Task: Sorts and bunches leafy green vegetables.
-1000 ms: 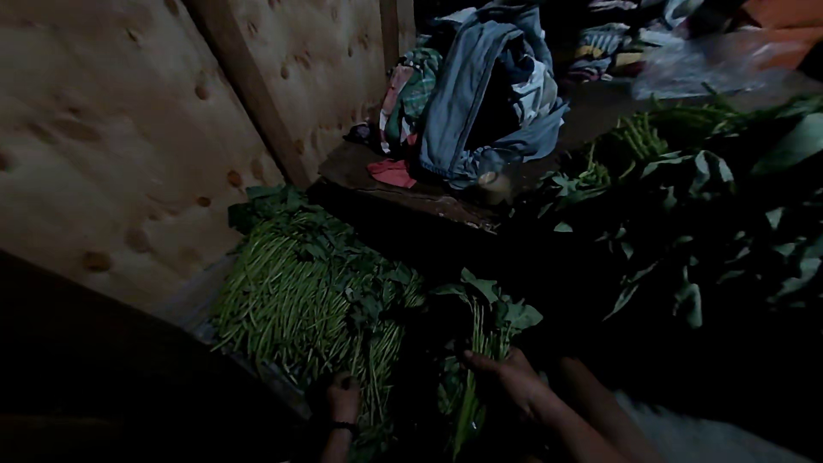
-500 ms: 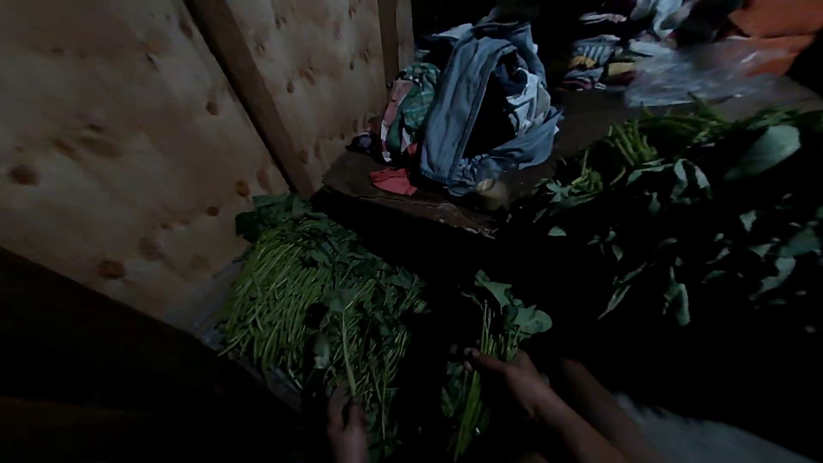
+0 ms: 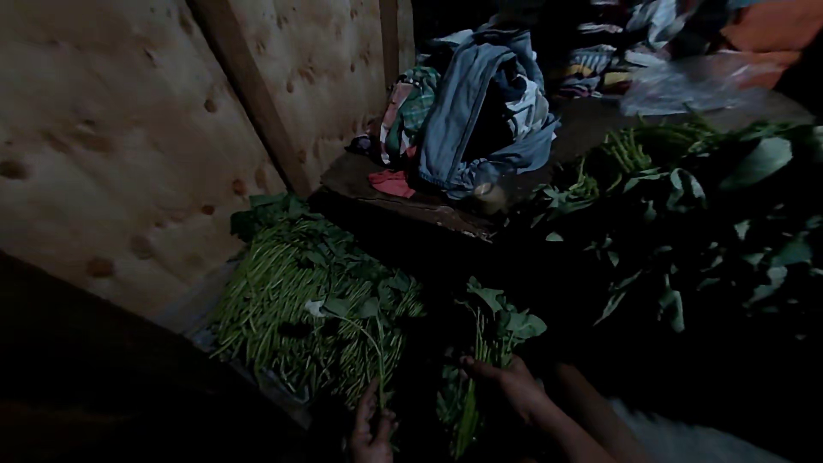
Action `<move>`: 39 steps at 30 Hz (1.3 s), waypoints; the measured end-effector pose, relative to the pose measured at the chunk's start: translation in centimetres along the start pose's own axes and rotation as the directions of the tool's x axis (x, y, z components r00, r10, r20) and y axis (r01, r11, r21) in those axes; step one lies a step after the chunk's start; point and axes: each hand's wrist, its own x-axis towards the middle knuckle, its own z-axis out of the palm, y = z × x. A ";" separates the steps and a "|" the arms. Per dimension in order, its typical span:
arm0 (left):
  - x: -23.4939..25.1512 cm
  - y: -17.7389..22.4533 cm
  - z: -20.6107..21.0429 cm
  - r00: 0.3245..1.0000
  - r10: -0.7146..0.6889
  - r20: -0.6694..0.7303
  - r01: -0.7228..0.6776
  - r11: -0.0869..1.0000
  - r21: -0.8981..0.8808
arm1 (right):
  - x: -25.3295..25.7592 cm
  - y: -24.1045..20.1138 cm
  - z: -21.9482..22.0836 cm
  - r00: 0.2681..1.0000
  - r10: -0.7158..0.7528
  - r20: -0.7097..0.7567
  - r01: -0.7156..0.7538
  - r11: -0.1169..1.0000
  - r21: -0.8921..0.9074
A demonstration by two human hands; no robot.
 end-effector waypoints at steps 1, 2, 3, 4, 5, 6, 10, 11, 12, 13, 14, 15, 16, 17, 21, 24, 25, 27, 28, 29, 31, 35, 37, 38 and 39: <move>-0.2 0.0 0.3 1.000 0.020 0.002 -0.020 1.000 -0.014 | 0.0 0.0 0.0 1.000 0.000 0.002 0.000 1.000 0.006; -0.3 0.2 0.5 0.999 0.038 0.008 -0.038 0.999 -0.027 | 0.0 0.0 0.0 1.000 0.002 0.000 -0.002 1.000 0.013; -0.6 0.4 0.8 0.999 0.048 0.014 -0.048 0.998 -0.041 | 0.0 0.0 -0.1 1.000 0.001 -0.001 -0.001 1.000 0.020; -0.8 0.6 1.0 0.998 0.051 0.022 -0.050 0.997 -0.060 | -0.1 0.1 -0.1 1.000 0.003 -0.006 -0.002 1.000 0.025; -1.0 0.8 1.2 0.998 0.055 0.032 -0.052 0.996 -0.078 | -0.1 0.1 -0.1 1.000 0.003 -0.010 -0.003 1.000 0.030; -1.2 1.0 1.4 0.998 0.058 0.039 -0.055 0.995 -0.088 | -0.2 0.0 0.0 1.000 0.005 -0.016 -0.004 0.999 0.035; -1.9 1.3 1.9 0.992 0.072 0.100 -0.063 0.994 -0.090 | 0.0 0.0 0.1 1.000 -0.013 -0.010 0.014 0.998 0.066; -2.2 1.3 2.1 0.989 0.081 0.120 -0.071 0.994 -0.084 | -0.1 0.1 0.1 1.000 -0.025 -0.002 0.025 0.996 0.080; -2.4 1.2 2.3 0.986 0.092 0.136 -0.082 0.994 -0.078 | -0.1 0.1 0.1 0.999 -0.041 0.007 0.040 0.995 0.096; -2.5 1.2 2.5 0.984 0.102 0.148 -0.092 0.993 -0.077 | -0.1 0.2 0.1 0.998 -0.056 0.015 0.054 0.992 0.112; -2.7 1.1 2.6 0.980 0.117 0.162 -0.106 0.992 -0.074 | -0.1 0.2 0.1 0.997 -0.069 0.023 0.066 0.990 0.123; -2.9 1.0 2.8 0.976 0.129 0.176 -0.118 0.991 -0.068 | -0.1 0.2 0.1 0.996 -0.080 0.030 0.075 0.988 0.133; -3.1 1.0 2.9 0.972 0.135 0.194 -0.127 0.991 -0.052 | -0.1 0.1 0.1 0.995 -0.089 0.034 0.083 0.986 0.143; -3.2 0.9 3.0 0.967 0.146 0.209 -0.143 0.989 -0.030 | -0.1 0.1 0.1 0.995 -0.092 0.041 0.085 0.985 0.150; -3.5 0.9 3.3 0.947 0.193 0.259 -0.223 0.971 0.091 | -0.1 0.1 0.2 0.996 -0.085 0.031 0.078 0.983 0.167; -3.6 0.8 3.3 0.937 0.216 0.274 -0.263 0.953 0.148 | -0.4 -0.1 0.3 0.998 -0.068 0.020 0.063 0.985 0.162; -3.6 0.9 3.3 0.932 0.219 0.287 -0.272 0.949 0.159 | -0.5 -0.2 0.4 0.998 -0.066 0.013 0.063 0.986 0.156; -3.7 0.9 3.3 0.927 0.226 0.301 -0.287 0.941 0.178 | -0.7 -0.3 0.5 0.998 -0.068 -0.004 0.068 0.987 0.147; -3.7 1.1 3.2 0.925 0.220 0.311 -0.289 0.937 0.196 | -0.7 -0.2 0.5 0.998 -0.069 -0.012 0.070 0.987 0.143; -3.8 1.2 3.2 0.923 0.216 0.319 -0.290 0.934 0.209 | -0.6 -0.1 0.5 0.997 -0.072 -0.018 0.074 0.988 0.139; -3.8 1.3 3.2 0.922 0.220 0.319 -0.300 0.926 0.229 | -0.5 0.0 0.5 0.997 -0.066 -0.028 0.069 0.988 0.138; -3.7 0.8 3.2 0.916 0.248 0.316 -0.323 0.922 0.214 | -0.5 -0.1 0.5 0.998 -0.064 -0.030 0.067 0.987 0.144; -3.7 0.8 3.2 0.914 0.245 0.323 -0.324 0.921 0.218 | -0.6 -0.1 0.5 0.998 -0.061 -0.032 0.065 0.986 0.153; -3.7 0.9 3.1 0.914 0.242 0.325 -0.323 0.920 0.222 | -0.6 -0.2 0.6 0.998 -0.055 -0.035 0.060 0.987 0.152; -3.7 0.9 3.1 0.914 0.237 0.329 -0.319 0.921 0.223 | -0.7 -0.2 0.6 0.998 -0.049 -0.041 0.054 0.987 0.149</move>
